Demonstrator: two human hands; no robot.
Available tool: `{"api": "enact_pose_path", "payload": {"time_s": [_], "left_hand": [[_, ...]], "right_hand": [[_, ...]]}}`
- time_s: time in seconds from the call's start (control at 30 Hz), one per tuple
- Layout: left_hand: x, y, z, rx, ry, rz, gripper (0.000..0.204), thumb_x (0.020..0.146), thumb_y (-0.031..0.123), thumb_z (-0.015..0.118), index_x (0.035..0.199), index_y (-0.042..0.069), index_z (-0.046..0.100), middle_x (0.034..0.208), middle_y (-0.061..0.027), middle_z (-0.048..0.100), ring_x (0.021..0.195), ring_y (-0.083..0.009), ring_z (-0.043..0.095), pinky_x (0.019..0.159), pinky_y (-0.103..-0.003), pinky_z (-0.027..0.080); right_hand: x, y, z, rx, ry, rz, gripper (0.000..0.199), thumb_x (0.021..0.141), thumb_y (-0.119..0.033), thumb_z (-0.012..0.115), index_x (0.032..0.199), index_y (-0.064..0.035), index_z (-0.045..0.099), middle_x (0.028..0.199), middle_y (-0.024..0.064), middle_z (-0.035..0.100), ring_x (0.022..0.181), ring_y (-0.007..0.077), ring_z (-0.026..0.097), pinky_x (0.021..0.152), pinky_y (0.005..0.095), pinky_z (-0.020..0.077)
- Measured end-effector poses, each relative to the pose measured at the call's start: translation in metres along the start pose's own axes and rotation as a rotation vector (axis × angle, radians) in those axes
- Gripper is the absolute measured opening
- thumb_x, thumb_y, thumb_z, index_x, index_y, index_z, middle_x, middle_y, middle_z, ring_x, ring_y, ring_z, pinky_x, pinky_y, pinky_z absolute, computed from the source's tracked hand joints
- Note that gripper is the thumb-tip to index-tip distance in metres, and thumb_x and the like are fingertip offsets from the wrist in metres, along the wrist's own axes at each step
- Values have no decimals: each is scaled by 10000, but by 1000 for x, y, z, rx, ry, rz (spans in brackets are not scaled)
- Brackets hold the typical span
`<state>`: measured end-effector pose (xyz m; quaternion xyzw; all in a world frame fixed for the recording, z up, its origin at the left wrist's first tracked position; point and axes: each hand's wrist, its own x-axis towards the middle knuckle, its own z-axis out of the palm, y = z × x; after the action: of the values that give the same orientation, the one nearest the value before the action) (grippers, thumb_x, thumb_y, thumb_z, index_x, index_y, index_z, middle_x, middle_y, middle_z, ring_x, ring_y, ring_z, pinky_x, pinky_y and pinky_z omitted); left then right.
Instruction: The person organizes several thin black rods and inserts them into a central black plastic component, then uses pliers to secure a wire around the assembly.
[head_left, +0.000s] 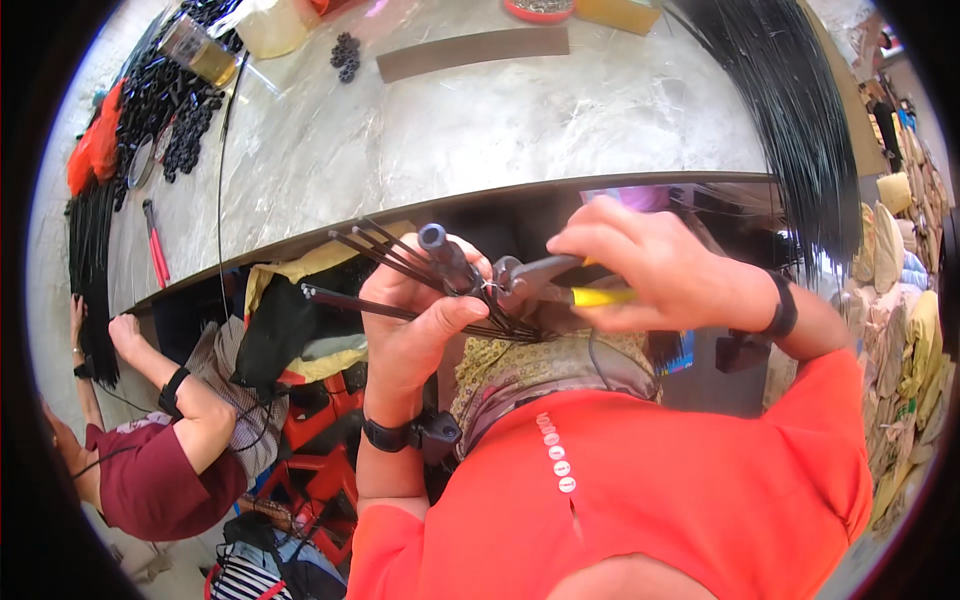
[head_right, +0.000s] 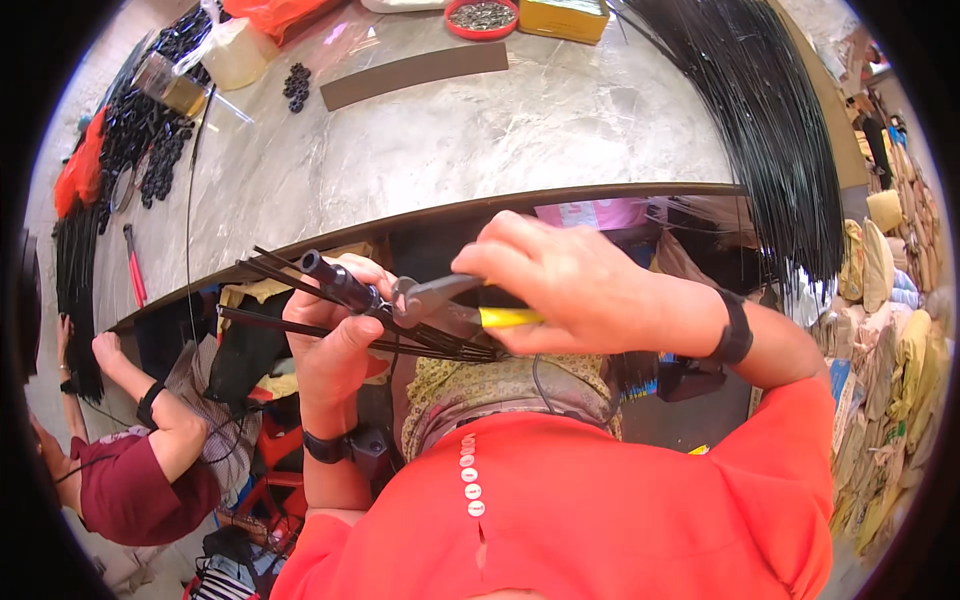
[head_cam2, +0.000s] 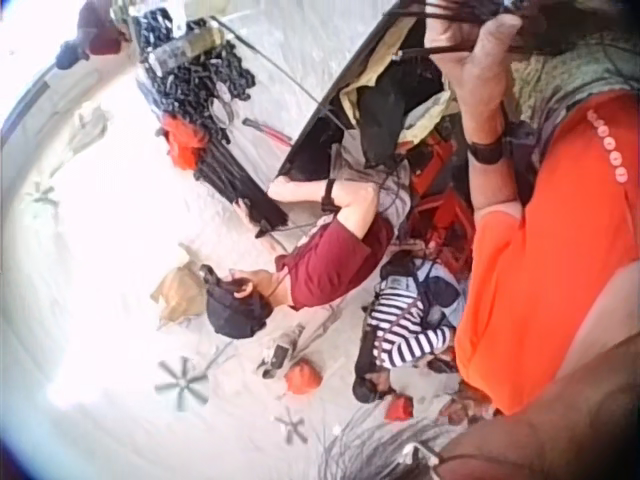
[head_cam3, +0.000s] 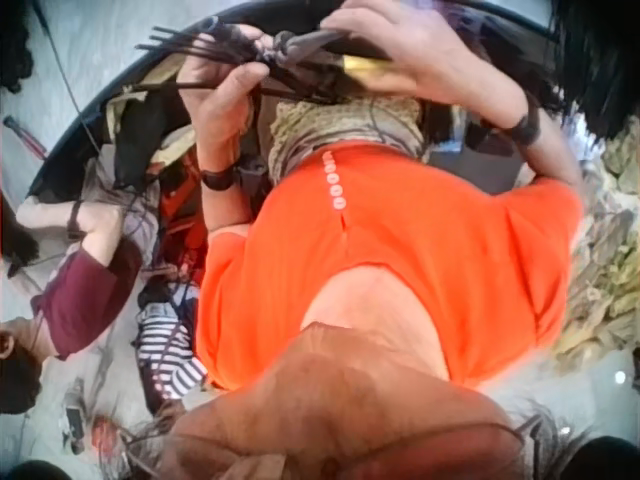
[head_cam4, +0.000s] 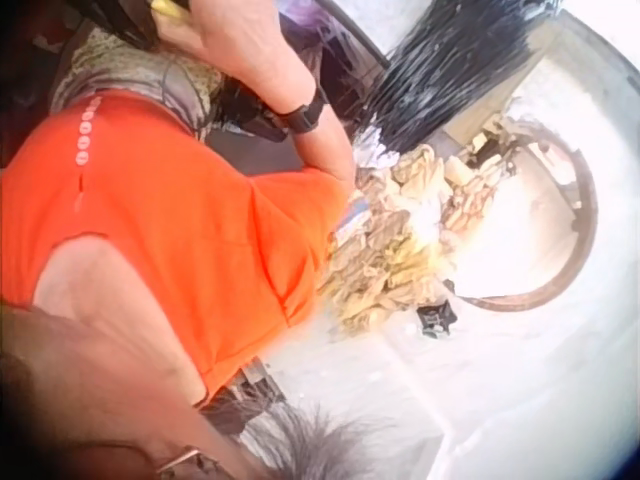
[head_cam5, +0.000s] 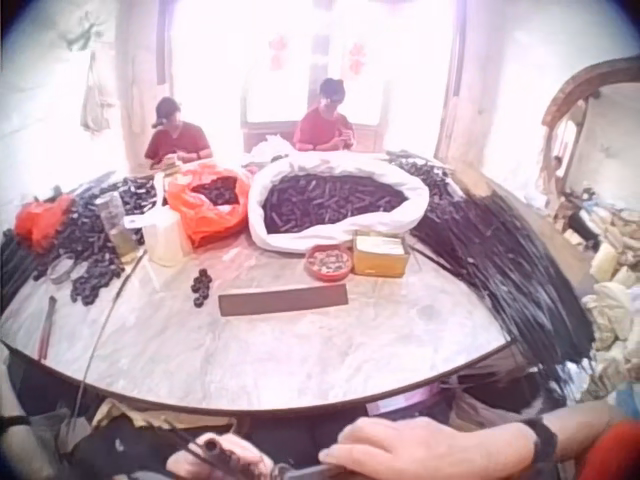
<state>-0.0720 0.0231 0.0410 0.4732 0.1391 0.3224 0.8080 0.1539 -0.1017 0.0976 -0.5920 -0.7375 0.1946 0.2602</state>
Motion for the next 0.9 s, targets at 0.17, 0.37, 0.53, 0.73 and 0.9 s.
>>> {"api": "enact_pose_path", "payload": {"time_s": [0.17,0.37,0.53,0.73,0.9], "left_hand": [[11,-2,13,-37,26,22,394,745,-62,784,1078,-21,577,948,-132,651,857,-208,656,773,-338,544],[27,-12,17,-33,-122,15,413,725,-91,786,1078,-25,581,938,-127,644,847,-218,656,753,-352,548],[36,-14,27,-19,-185,-54,436,703,-132,781,1074,-21,581,963,-125,630,860,-220,655,735,-340,552],[40,-17,41,-48,-124,-33,434,729,-138,758,1083,-2,548,973,-150,630,882,-228,652,752,-345,556],[38,-19,56,55,-68,7,395,752,-116,754,1073,-10,552,964,-149,638,868,-229,657,762,-349,555]], "right_hand": [[-15,-12,-6,-760,217,-196,632,682,-134,733,1265,34,558,1045,154,584,846,260,618,684,368,481],[-32,-15,-18,103,-171,249,438,788,-201,783,1068,1,513,838,130,602,721,253,625,603,359,474],[-41,5,-17,953,-516,556,351,776,-155,825,932,-6,548,651,67,618,541,139,603,499,289,466],[-54,12,-8,720,-270,549,422,760,-147,800,1059,22,554,736,117,660,593,149,641,543,302,502],[-73,20,-11,-358,327,-14,658,705,-186,746,1277,50,525,1043,155,571,779,279,608,650,350,494]]}}
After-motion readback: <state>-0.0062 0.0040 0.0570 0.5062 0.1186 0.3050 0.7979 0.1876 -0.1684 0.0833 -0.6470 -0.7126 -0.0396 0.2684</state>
